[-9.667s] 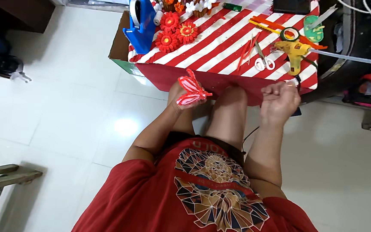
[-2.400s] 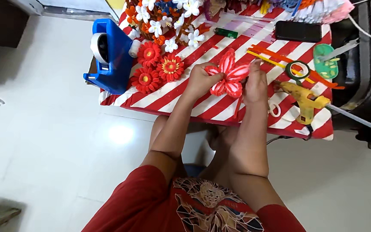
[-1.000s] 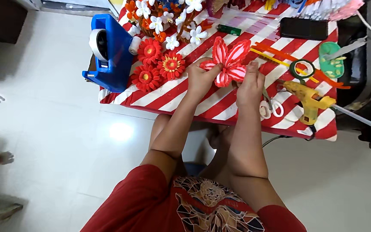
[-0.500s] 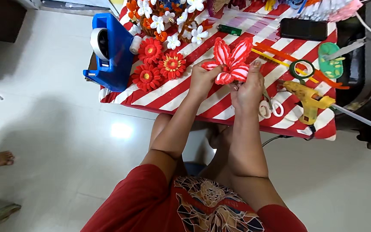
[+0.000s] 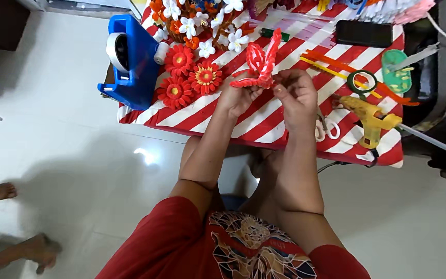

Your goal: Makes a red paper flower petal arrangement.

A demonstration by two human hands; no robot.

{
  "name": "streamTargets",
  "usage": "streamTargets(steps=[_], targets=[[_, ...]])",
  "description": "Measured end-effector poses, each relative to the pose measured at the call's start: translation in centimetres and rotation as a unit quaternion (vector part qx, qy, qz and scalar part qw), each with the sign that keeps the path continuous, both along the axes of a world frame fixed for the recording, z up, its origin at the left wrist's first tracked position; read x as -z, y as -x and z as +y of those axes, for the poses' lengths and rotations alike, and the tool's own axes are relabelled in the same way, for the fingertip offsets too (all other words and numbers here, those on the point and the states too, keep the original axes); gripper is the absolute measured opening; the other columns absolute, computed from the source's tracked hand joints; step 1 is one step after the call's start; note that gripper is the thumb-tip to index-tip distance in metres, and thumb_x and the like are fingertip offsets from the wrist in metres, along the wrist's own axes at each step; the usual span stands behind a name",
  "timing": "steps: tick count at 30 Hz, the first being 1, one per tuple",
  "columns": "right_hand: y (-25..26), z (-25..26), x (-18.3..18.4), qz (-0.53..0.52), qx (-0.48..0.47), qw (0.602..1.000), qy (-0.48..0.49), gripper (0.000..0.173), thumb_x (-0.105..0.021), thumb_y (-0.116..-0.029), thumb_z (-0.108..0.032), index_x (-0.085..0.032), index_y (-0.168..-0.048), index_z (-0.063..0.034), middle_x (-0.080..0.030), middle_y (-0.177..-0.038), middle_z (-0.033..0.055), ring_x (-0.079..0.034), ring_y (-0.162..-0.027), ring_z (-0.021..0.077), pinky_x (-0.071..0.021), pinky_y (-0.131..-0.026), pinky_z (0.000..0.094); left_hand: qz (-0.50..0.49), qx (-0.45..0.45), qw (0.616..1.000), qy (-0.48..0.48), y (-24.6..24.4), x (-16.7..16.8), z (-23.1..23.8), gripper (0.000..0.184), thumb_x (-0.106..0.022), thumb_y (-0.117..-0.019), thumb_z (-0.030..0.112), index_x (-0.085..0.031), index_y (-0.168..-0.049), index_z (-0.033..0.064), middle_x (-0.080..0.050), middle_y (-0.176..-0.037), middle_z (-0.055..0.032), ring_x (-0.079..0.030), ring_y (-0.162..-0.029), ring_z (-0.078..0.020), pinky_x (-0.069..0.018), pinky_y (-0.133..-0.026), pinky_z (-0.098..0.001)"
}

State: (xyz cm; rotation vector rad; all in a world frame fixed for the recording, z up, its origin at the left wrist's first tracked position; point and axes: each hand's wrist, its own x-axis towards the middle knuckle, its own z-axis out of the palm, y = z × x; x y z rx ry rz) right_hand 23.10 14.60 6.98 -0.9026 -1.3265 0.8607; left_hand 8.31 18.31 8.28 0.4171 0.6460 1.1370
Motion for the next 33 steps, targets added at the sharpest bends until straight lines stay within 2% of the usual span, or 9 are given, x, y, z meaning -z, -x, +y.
streamTargets(steps=[3, 7, 11, 15, 19, 23, 27, 33], targets=[[0.5, 0.0, 0.2, 0.016, -0.017, 1.0, -0.012, 0.037, -0.069, -0.089, 0.001, -0.06, -0.125, 0.0041, -0.068, -0.113, 0.0024, -0.065, -0.096, 0.0058, -0.0568, -0.086, 0.0247, -0.017, 0.014, 1.0, 0.001, 0.1, 0.2, 0.0, 0.037, -0.037, -0.1044, 0.009, -0.061, -0.077, 0.0117, -0.061, -0.064, 0.0003, -0.06, -0.057, -0.0066, -0.0558, -0.061, -0.0208], [1.3, 0.4, 1.1, 0.005, 0.042, 0.998, -0.055, 0.03, -0.071, -0.0877, 0.003, -0.067, -0.117, 0.0073, -0.07, -0.11, 0.0072, -0.067, -0.097, 0.0079, -0.0573, -0.088, 0.0257, -0.004, 0.013, 1.0, 0.007, -0.1, -0.1, -0.2, 0.034, -0.038, -0.1042, 0.007, -0.06, -0.079, 0.0106, -0.062, -0.065, -0.0004, -0.062, -0.058, -0.0077, -0.0573, -0.064, -0.022], [1.7, 0.3, 1.3, -0.014, 0.077, 0.995, -0.065, 0.03, -0.071, -0.0888, 0.003, -0.068, -0.117, 0.0095, -0.07, -0.113, 0.012, -0.068, -0.104, 0.0112, -0.0574, -0.093, 0.0272, 0.011, 0.003, 1.0, 0.0, -0.3, 0.1, -0.2, 0.031, -0.039, -0.1038, 0.007, -0.061, -0.082, 0.009, -0.064, -0.068, -0.0016, -0.063, -0.06, -0.0086, -0.0576, -0.063, -0.0231], [2.0, 0.2, 1.5, 0.002, 0.098, 0.992, -0.076, 0.022, -0.071, -0.0897, 0.003, -0.071, -0.111, 0.0052, -0.071, -0.11, 0.006, -0.068, -0.101, 0.0074, -0.0582, -0.09, 0.0251, 0.011, -0.003, 1.0, -0.018, -0.5, 0.2, -0.4, 0.028, -0.041, -0.1008, 0.003, -0.062, -0.082, 0.0079, -0.066, -0.069, -0.0032, -0.064, -0.061, -0.0097, -0.0578, -0.062, -0.0241], [2.3, 0.4, 1.8, 0.06, 0.102, 0.99, -0.072, 0.022, -0.074, -0.0882, 0.004, -0.075, -0.109, -0.0017, -0.073, -0.106, -0.0003, -0.069, -0.098, 0.0059, -0.0588, -0.087, 0.0249, 0.027, -0.013, 0.999, -0.032, -0.6, 0.1, -0.4, 0.021, -0.046, -0.0975, 0.0, -0.063, -0.086, 0.0057, -0.069, -0.073, -0.0059, -0.067, -0.063, -0.0124, -0.0596, -0.064, -0.0272], [2.4, 0.5, 2.1, 0.097, 0.103, 0.987, -0.071, 0.019, -0.073, -0.089, 0.004, -0.076, -0.106, -0.0045, -0.074, -0.105, -0.002, -0.07, -0.095, 0.0062, -0.0596, -0.086, 0.0268, 0.04, -0.032, 0.997, -0.052, -0.9, 0.1, -0.5, 0.019, -0.047, -0.0983, 0.0, -0.063, -0.09, 0.0049, -0.07, -0.075, -0.0057, -0.069, -0.066, -0.0133, -0.0605, -0.066, -0.0298], [2.5, 0.5, 2.2, 0.126, 0.1, 0.984, -0.071, 0.018, -0.073, -0.0893, 0.003, -0.077, -0.103, -0.0067, -0.075, -0.102, -0.0031, -0.07, -0.092, 0.0063, -0.0602, -0.084, 0.0275, 0.036, -0.041, 0.997, -0.058, -1.2, 0.1, -0.7, 0.018, -0.049, -0.0955, -0.003, -0.063, -0.088, 0.0051, -0.069, -0.074, -0.0048, -0.067, -0.063, -0.0121, -0.0592, -0.063, -0.0284], [2.4, 0.5, 2.2, 0.155, 0.094, 0.982, -0.059, 0.017, -0.072, -0.0902, 0.003, -0.076, -0.102, -0.0081, -0.074, -0.101, -0.003, -0.07, -0.092, 0.007, -0.0603, -0.084, 0.0284, 0.037, -0.052, 0.996, -0.056, -1.4, -0.4, -1.1, 0.013, -0.052, -0.0939, -0.004, -0.062, -0.093, 0.0043, -0.069, -0.078, -0.0064, -0.069, -0.068, -0.0139, -0.0611, -0.068, -0.0309]])
